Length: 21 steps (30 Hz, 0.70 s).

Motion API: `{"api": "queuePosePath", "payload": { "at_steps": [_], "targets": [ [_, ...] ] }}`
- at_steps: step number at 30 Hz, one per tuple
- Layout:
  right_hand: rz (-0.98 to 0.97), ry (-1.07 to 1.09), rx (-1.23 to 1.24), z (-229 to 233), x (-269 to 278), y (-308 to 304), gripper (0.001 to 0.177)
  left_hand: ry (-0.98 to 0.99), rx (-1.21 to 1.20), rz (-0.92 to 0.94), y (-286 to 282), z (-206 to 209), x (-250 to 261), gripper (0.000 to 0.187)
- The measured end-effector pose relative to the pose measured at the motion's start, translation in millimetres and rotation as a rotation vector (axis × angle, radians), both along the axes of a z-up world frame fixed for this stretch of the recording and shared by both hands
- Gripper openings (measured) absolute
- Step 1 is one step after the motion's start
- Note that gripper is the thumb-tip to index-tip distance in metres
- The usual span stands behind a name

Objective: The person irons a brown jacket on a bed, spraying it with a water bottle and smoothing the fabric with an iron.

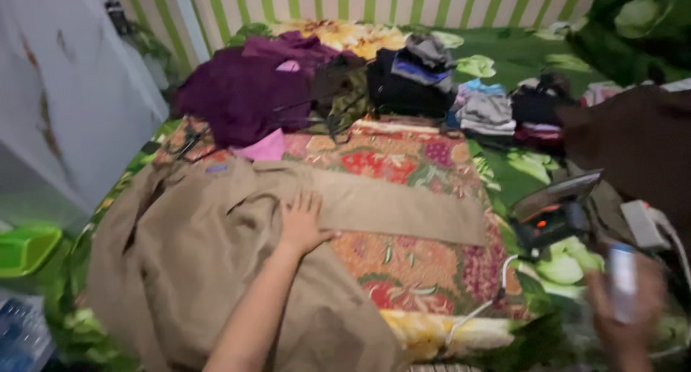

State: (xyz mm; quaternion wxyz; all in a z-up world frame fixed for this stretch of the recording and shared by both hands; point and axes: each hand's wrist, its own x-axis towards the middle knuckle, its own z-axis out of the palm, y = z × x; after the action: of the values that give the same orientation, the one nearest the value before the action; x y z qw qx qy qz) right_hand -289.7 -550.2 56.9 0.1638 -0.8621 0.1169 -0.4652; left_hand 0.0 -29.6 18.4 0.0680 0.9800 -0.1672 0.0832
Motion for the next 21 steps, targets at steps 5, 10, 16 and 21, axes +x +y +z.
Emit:
{"api": "queuePosePath", "payload": {
  "at_steps": [5,10,16,21],
  "targets": [
    [0.564,0.180,0.777,-10,49,157,0.024,-0.153,-0.181,0.021,26,16,-43,0.110],
    [0.762,0.261,0.861,-6,79,248,0.016,-0.429,-0.202,0.401,143,18,-62,0.077],
    [0.965,0.557,0.793,-6,96,302,0.015,-0.591,-0.261,0.702,287,39,-106,0.065],
    [1.145,0.609,0.648,29,82,352,0.016,-0.253,-0.456,0.843,335,46,-132,0.059]
  ]
}}
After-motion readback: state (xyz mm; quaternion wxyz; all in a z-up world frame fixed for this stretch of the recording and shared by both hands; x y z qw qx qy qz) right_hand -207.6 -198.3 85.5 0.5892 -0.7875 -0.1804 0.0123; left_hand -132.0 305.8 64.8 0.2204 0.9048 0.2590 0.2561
